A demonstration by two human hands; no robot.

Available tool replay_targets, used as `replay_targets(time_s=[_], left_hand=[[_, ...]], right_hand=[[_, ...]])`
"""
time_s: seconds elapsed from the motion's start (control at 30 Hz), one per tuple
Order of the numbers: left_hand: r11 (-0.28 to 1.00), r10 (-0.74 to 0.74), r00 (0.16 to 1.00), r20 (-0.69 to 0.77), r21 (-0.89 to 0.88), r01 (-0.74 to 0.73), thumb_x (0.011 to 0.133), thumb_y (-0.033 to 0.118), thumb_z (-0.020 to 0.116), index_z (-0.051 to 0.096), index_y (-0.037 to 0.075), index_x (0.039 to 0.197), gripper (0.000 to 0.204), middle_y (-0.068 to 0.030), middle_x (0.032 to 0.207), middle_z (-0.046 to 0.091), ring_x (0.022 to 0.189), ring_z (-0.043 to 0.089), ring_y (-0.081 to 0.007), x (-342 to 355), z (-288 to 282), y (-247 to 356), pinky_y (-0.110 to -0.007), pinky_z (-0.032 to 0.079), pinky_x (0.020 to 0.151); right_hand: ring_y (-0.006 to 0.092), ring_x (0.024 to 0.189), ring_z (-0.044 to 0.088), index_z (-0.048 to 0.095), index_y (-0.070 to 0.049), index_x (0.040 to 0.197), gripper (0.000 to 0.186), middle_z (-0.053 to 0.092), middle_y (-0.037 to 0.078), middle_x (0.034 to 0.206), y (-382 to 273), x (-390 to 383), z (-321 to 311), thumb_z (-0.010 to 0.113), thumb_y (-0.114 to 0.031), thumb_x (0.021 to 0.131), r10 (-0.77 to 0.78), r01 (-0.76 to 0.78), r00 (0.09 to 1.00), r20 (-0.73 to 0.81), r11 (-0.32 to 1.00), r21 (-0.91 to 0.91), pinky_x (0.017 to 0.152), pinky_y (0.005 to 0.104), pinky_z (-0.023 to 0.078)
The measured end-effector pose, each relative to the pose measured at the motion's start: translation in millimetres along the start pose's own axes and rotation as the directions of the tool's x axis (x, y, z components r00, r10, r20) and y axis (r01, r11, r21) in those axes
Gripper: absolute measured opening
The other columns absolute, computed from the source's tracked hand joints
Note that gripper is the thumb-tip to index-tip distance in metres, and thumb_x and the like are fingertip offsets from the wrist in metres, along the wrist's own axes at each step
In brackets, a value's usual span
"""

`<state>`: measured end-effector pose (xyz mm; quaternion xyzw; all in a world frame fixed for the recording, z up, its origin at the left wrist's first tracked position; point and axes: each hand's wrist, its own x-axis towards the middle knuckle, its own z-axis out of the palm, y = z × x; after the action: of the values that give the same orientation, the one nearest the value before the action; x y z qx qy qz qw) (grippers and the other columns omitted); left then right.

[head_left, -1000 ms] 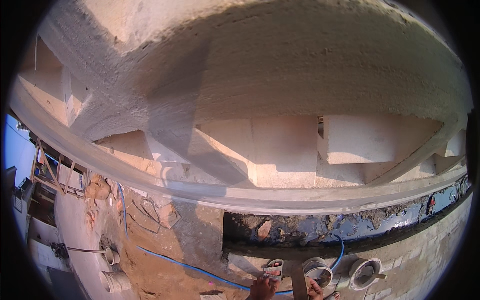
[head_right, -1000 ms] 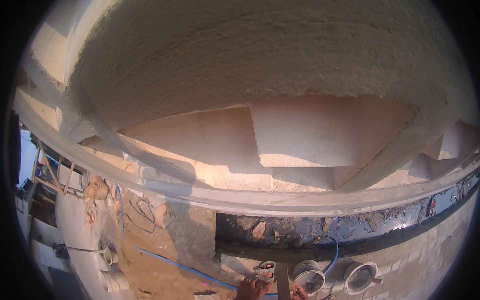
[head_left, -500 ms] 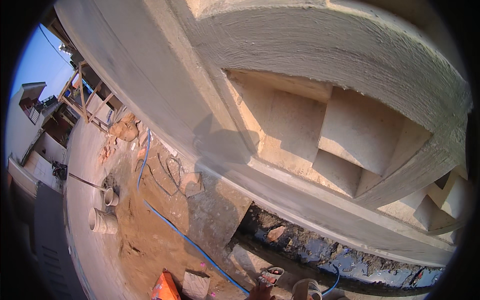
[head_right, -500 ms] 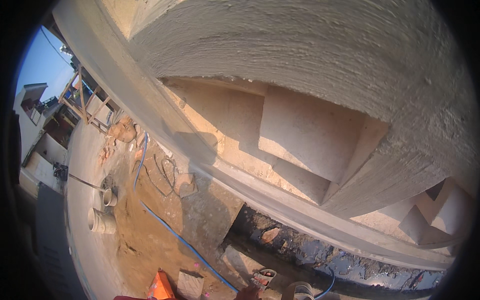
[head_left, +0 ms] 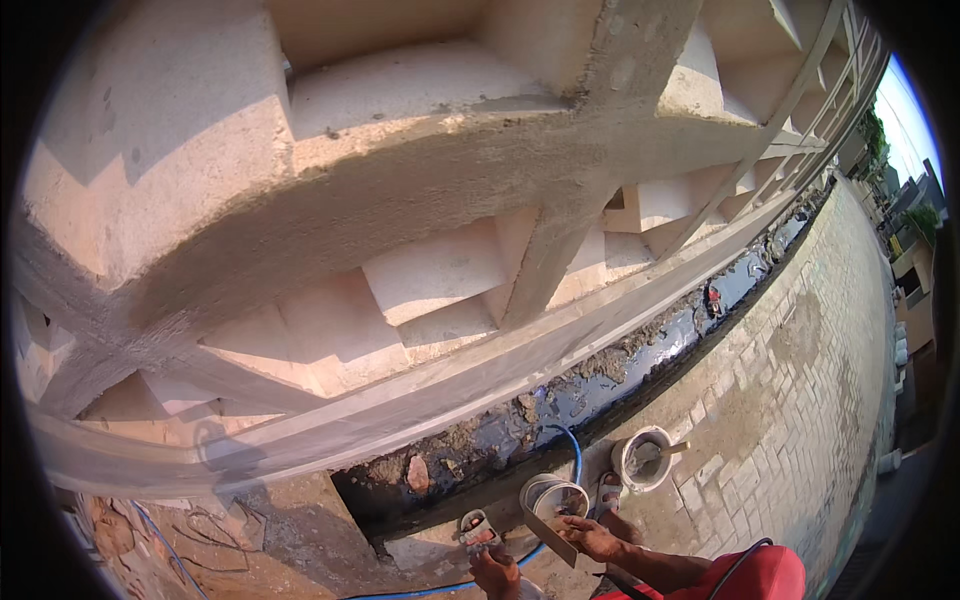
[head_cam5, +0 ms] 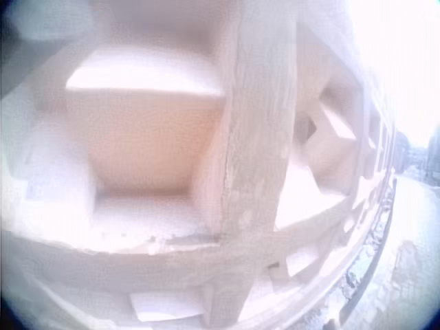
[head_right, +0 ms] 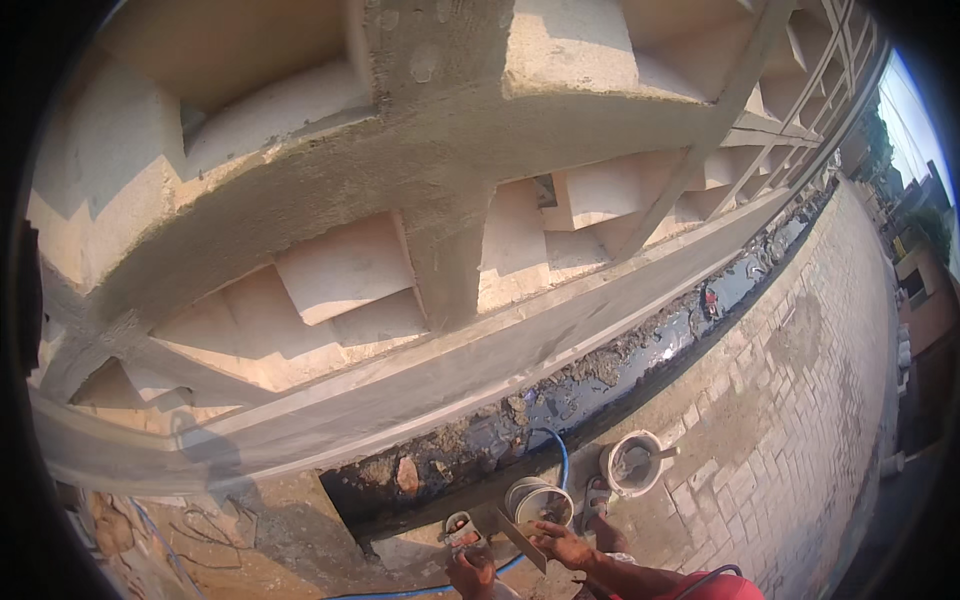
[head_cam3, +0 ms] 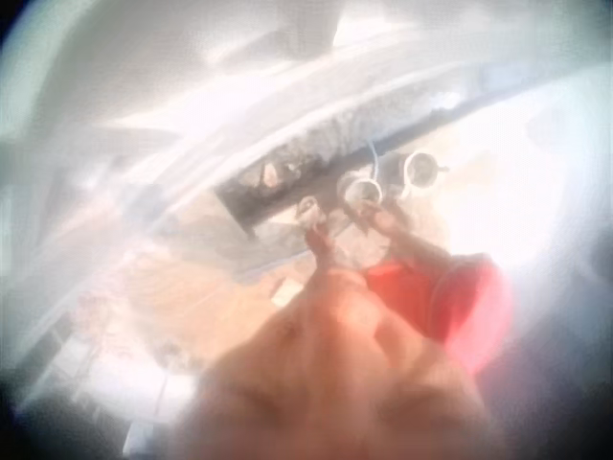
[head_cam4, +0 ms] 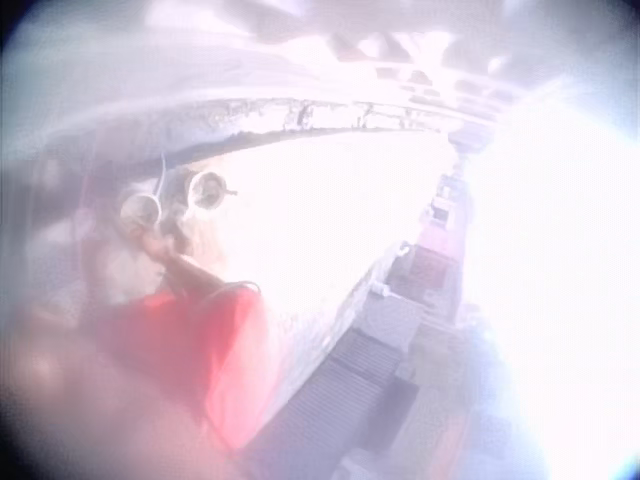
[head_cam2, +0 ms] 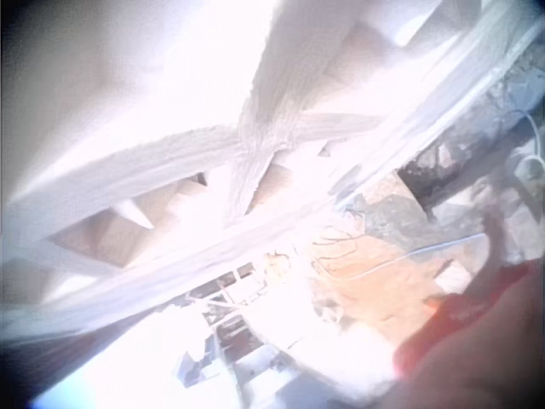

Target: The person applies plaster to a geometrically patterned ceiling using a trowel. They repeatedly scoop plaster from a bucket and smooth it onto the ceiling surface, working across multiple sections of the grid pattern.

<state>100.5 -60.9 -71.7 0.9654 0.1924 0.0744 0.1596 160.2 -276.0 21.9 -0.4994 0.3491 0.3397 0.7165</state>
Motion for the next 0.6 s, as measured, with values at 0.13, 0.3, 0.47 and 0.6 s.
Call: replay_targets(time_s=[0.13, 0.3, 0.47, 0.6], left_hand=[[0.989, -0.046, 0.924, 0.380, -0.114, 0.096, 0.088, 0.025, 0.048, 0.055, 0.008, 0.113, 0.031, -0.0162, 0.103, 0.060, 0.093, 0.056, -0.0349, 3, -38, 30, -0.042, 0.043, 0.085], [0.996, 0.088, 0.921, 0.379, -0.056, -0.072, 0.089, 0.019, 0.046, 0.050, 0.015, 0.121, 0.033, -0.0179, 0.104, 0.058, 0.091, 0.055, -0.0353, 12, -73, 46, -0.044, 0.045, 0.081], [0.999, -0.005, 0.910, 0.414, -0.034, 0.021, 0.088, 0.022, 0.048, 0.051, 0.013, 0.118, 0.032, -0.0170, 0.101, 0.059, 0.088, 0.056, -0.0335, 24, -67, 67, -0.043, 0.046, 0.078], [0.998, -0.046, 0.887, 0.460, -0.026, 0.065, 0.088, 0.024, 0.049, 0.053, 0.012, 0.116, 0.031, -0.0163, 0.098, 0.060, 0.085, 0.057, -0.0321, 27, -62, 79, -0.042, 0.046, 0.075]], right_hand=[[0.0193, 0.098, 0.055, 0.044, -0.002, 0.127, 0.051, 0.056, 0.010, 0.113, -46, -37, -11, 0.063, -0.016, 0.083, 0.068, -0.079, 0.995, -0.069, 0.982, -0.170, 0.079, 0.0287, 0.046], [0.0170, 0.100, 0.056, 0.043, -0.003, 0.127, 0.043, 0.057, 0.008, 0.113, 2, -24, -74, 0.054, -0.009, 0.087, 0.114, -0.080, 0.970, -0.213, 0.984, 0.161, 0.084, 0.0290, 0.047], [0.0166, 0.100, 0.055, 0.044, -0.003, 0.127, 0.040, 0.056, 0.007, 0.113, -37, -31, -70, 0.052, -0.013, 0.089, -0.003, 0.037, 0.938, -0.347, 0.995, 0.091, 0.085, 0.0295, 0.046], [0.0163, 0.100, 0.054, 0.045, -0.003, 0.127, 0.039, 0.055, 0.007, 0.113, -54, -49, -62, 0.050, -0.017, 0.090, -0.043, 0.067, 0.909, -0.414, 0.997, 0.044, 0.086, 0.0299, 0.045]])
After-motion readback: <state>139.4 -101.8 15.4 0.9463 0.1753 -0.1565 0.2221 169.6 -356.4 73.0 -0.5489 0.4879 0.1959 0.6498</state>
